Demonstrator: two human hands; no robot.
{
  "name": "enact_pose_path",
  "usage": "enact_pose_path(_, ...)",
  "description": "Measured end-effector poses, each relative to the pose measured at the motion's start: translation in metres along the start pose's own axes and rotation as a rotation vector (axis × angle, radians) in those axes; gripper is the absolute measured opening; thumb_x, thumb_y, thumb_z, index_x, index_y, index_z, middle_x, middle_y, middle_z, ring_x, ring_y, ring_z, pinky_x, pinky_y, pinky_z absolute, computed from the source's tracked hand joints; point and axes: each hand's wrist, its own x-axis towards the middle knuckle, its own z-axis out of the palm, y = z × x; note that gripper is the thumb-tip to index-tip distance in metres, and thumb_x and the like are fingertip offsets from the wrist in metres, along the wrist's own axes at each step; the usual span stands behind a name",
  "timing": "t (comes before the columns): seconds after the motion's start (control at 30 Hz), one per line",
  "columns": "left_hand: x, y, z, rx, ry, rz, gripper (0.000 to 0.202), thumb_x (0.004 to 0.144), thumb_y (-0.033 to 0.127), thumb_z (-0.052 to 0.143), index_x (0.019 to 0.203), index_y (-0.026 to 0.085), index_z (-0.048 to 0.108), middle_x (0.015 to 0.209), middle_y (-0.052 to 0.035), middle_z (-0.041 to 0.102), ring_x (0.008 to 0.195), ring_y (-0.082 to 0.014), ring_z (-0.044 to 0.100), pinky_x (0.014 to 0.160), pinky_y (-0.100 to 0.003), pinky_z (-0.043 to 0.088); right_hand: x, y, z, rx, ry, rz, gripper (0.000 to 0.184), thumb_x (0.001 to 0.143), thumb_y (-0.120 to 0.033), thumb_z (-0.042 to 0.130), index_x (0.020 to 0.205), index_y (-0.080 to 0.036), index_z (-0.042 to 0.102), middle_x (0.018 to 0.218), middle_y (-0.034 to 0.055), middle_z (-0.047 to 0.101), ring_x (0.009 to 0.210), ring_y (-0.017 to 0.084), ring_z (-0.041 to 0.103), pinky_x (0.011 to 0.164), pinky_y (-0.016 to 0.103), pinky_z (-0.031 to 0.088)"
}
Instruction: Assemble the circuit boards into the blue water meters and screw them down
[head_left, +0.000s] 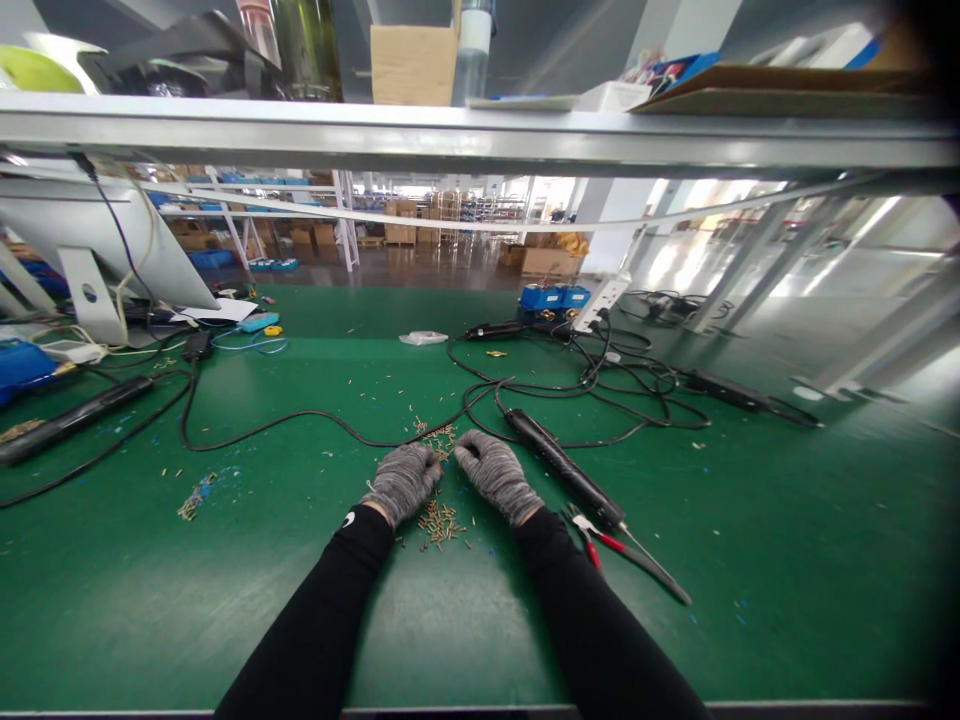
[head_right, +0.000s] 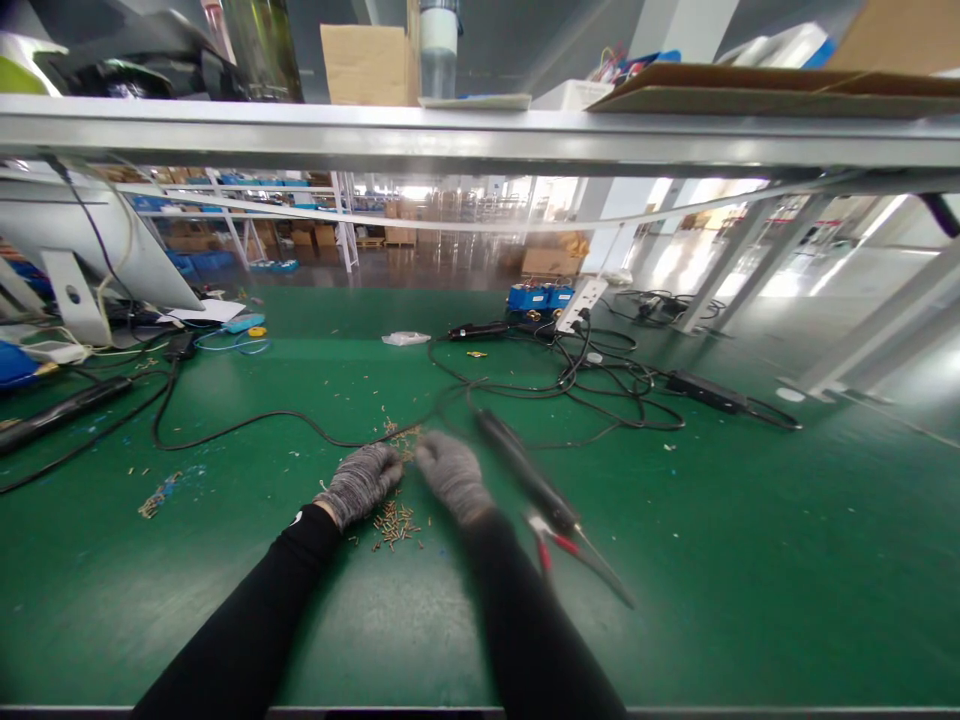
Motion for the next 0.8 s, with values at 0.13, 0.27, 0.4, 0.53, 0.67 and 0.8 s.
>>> enact_pose_path(0.13, -0.011, -0.004, -0.015, -0.155, -0.127, 0.046, 0.021, 0.082, 0.036, 0.057, 0.084, 0.018, 0.069, 0.075, 0.0003, 0.068, 0.069, -0.0142, 0.061, 0.063, -0.022, 0.046, 0.002, 0.000, -0.002, -0.081, 0.002, 0.011, 0.021, 0.088, -0.024, 0.052, 0.101, -0.020, 0.068, 0.096, 0.0047, 0.069, 0.088, 0.018, 0.061, 0.084, 0.026, 0.042)
enact_pose_path(0.27, -0.011, -0.008, -0.018, -0.232, -0.027, 0.002, 0.025, 0.085, 0.034, 0.052, 0.091, 0.016, 0.068, 0.086, -0.0016, 0.071, 0.080, -0.0150, 0.063, 0.072, -0.023, 0.048, 0.004, -0.004, -0.002, -0.171, -0.025, 0.007, 0.025, 0.086, -0.020, 0.055, 0.106, -0.022, 0.069, 0.100, 0.0068, 0.068, 0.098, 0.021, 0.058, 0.089, 0.029, 0.040)
enact_pose_path(0.4, -0.005, -0.014, -0.012, -0.239, 0.092, -0.067, 0.023, 0.084, 0.032, 0.053, 0.094, 0.017, 0.067, 0.090, -0.0034, 0.071, 0.083, -0.0159, 0.063, 0.078, -0.025, 0.048, 0.006, -0.008, 0.000, -0.238, -0.068, 0.002, 0.019, 0.087, -0.023, 0.058, 0.101, -0.021, 0.070, 0.096, 0.0069, 0.066, 0.096, 0.021, 0.058, 0.087, 0.032, 0.043)
enact_pose_path(0.53, -0.001, -0.022, -0.004, -0.207, 0.153, -0.113, 0.022, 0.083, 0.032, 0.055, 0.095, 0.018, 0.067, 0.090, -0.0044, 0.071, 0.082, -0.0163, 0.063, 0.078, -0.027, 0.048, 0.008, -0.011, 0.002, -0.288, -0.122, -0.010, 0.019, 0.091, -0.032, 0.058, 0.099, -0.016, 0.065, 0.099, 0.0052, 0.064, 0.096, 0.020, 0.059, 0.088, 0.039, 0.046)
enact_pose_path(0.67, 0.000, -0.026, 0.003, -0.169, 0.177, -0.125, 0.020, 0.082, 0.031, 0.057, 0.095, 0.019, 0.068, 0.091, -0.0045, 0.071, 0.082, -0.0166, 0.063, 0.078, -0.028, 0.048, 0.007, -0.017, 0.001, -0.323, -0.127, 0.000, 0.020, 0.093, -0.033, 0.056, 0.099, -0.015, 0.063, 0.104, 0.0059, 0.063, 0.098, 0.020, 0.059, 0.090, 0.043, 0.046)
enact_pose_path(0.8, 0.000, -0.025, 0.007, -0.122, 0.195, -0.117, 0.022, 0.082, 0.026, 0.058, 0.100, 0.019, 0.067, 0.097, -0.0055, 0.070, 0.089, -0.0177, 0.063, 0.085, -0.029, 0.047, 0.000, -0.020, -0.008, -0.269, -0.112, -0.031, 0.018, 0.092, -0.025, 0.053, 0.098, -0.014, 0.065, 0.101, 0.0092, 0.065, 0.097, 0.021, 0.059, 0.090, 0.038, 0.044)
